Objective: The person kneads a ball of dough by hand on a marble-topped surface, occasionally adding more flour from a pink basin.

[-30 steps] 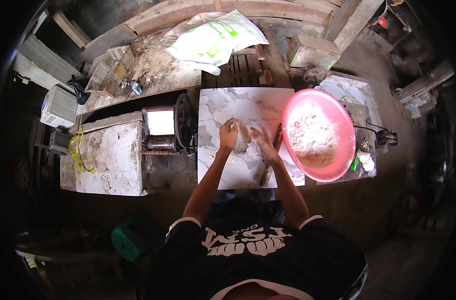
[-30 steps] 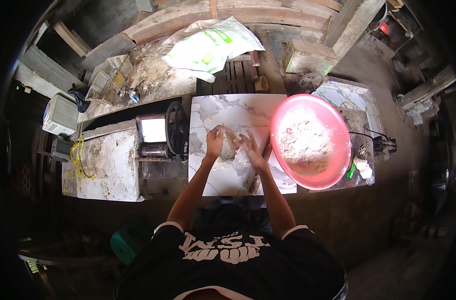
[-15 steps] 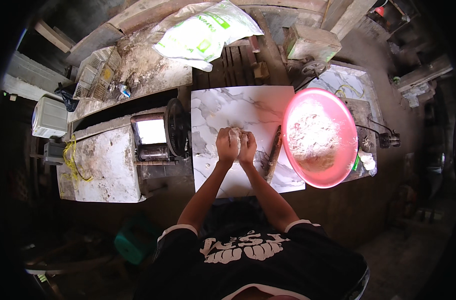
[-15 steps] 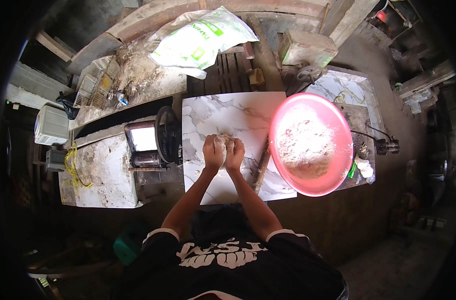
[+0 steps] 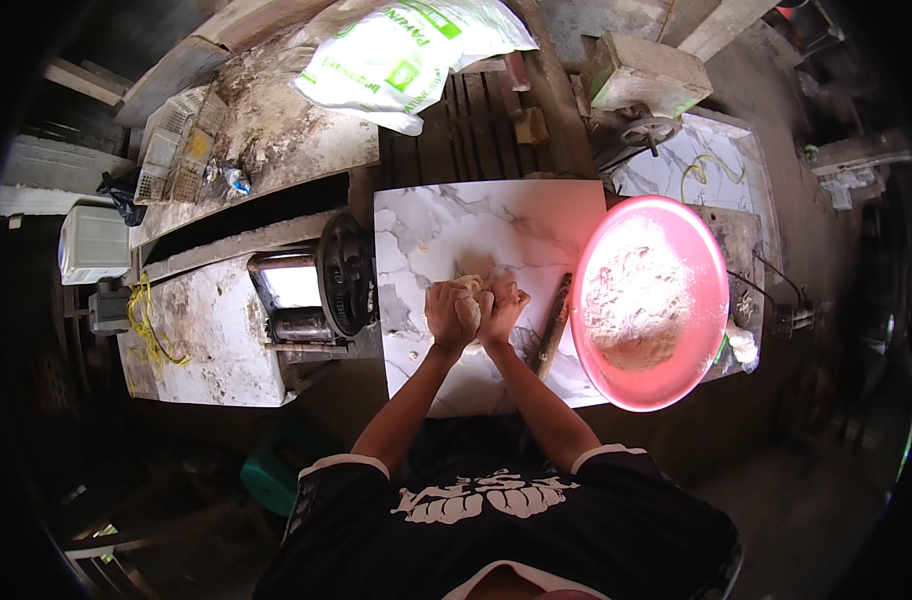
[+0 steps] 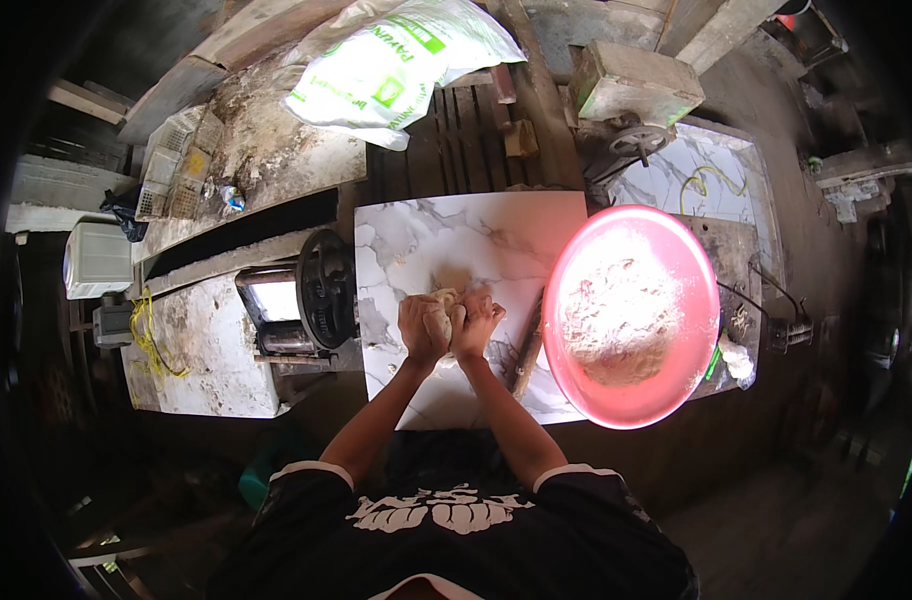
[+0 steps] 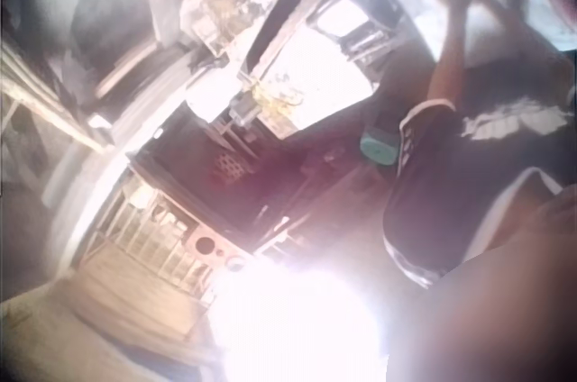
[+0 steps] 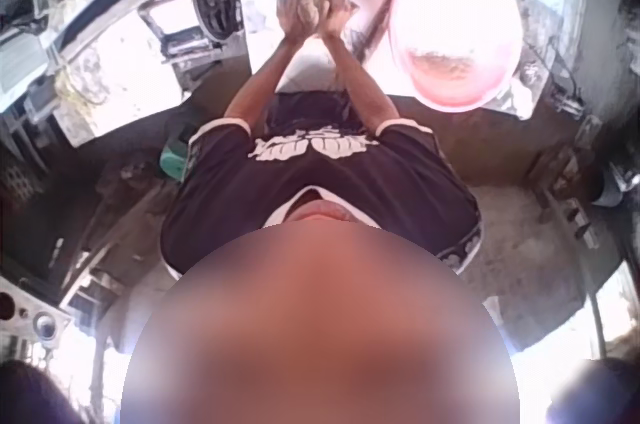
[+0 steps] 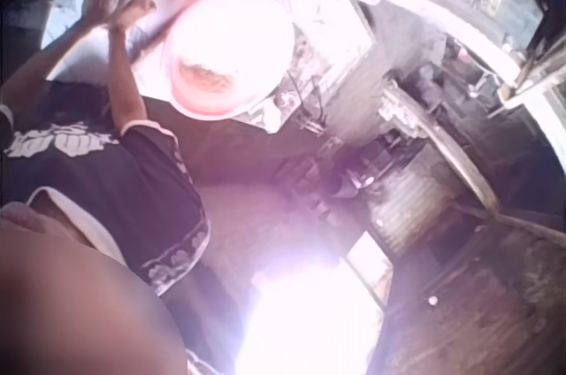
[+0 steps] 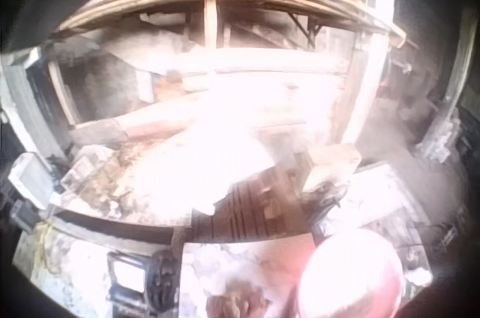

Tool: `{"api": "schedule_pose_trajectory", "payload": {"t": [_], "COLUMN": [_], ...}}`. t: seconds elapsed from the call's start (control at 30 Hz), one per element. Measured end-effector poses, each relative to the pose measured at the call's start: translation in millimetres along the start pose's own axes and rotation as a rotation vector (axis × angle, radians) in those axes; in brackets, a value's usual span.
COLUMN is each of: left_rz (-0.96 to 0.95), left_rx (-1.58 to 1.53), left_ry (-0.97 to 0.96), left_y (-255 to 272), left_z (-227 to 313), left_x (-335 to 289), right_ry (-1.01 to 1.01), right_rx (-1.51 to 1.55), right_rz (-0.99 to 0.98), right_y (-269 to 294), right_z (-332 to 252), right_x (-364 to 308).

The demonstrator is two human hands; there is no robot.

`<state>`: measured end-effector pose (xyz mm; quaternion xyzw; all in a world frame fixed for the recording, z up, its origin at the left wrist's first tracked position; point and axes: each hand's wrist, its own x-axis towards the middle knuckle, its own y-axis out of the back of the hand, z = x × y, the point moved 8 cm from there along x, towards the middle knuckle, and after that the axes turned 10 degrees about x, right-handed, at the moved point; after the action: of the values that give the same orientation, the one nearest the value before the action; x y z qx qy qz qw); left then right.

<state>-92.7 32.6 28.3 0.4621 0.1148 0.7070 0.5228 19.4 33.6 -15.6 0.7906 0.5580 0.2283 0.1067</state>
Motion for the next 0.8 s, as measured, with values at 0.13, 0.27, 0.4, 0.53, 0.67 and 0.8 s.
{"api": "schedule_pose_trajectory", "payload": {"t": [0.13, 0.27, 0.4, 0.53, 0.67, 0.8], "left_rz": [0.046, 0.027, -0.013, -0.034, 0.303, 0.271], "left_rx": [0.063, 0.062, 0.009, -0.448, -0.948, -0.792], "left_ry": [-0.050, -0.032, 0.100, 0.226, 0.695, 0.664], "left_y": [-12.1, -26.2, -40.3, -55.5, -49.8, -45.7], "left_z": [-3.8, -15.5, -29.7, -27.3, -71.4, -65.6], "left_x": [5.7, 25.2, 45.8, 72.4, 58.9, 58.8], "right_ry": [0.066, 0.075, -0.234, -0.384, -0.268, -0.065], "right_rx": [0.012, -0.028, 0.326, 0.468, -0.245, -0.178], "right_rz": [0.017, -0.045, -0.140, -0.268, -0.492, -0.518], "right_y": [-3.2, -25.9, -46.3, -68.5, -77.1, -66.7], "right_z": [1.3, 15.6, 44.8, 42.2, -20.3, -16.4], "right_x": [14.4, 39.3, 76.0, 116.0, 109.8, 100.7]}}
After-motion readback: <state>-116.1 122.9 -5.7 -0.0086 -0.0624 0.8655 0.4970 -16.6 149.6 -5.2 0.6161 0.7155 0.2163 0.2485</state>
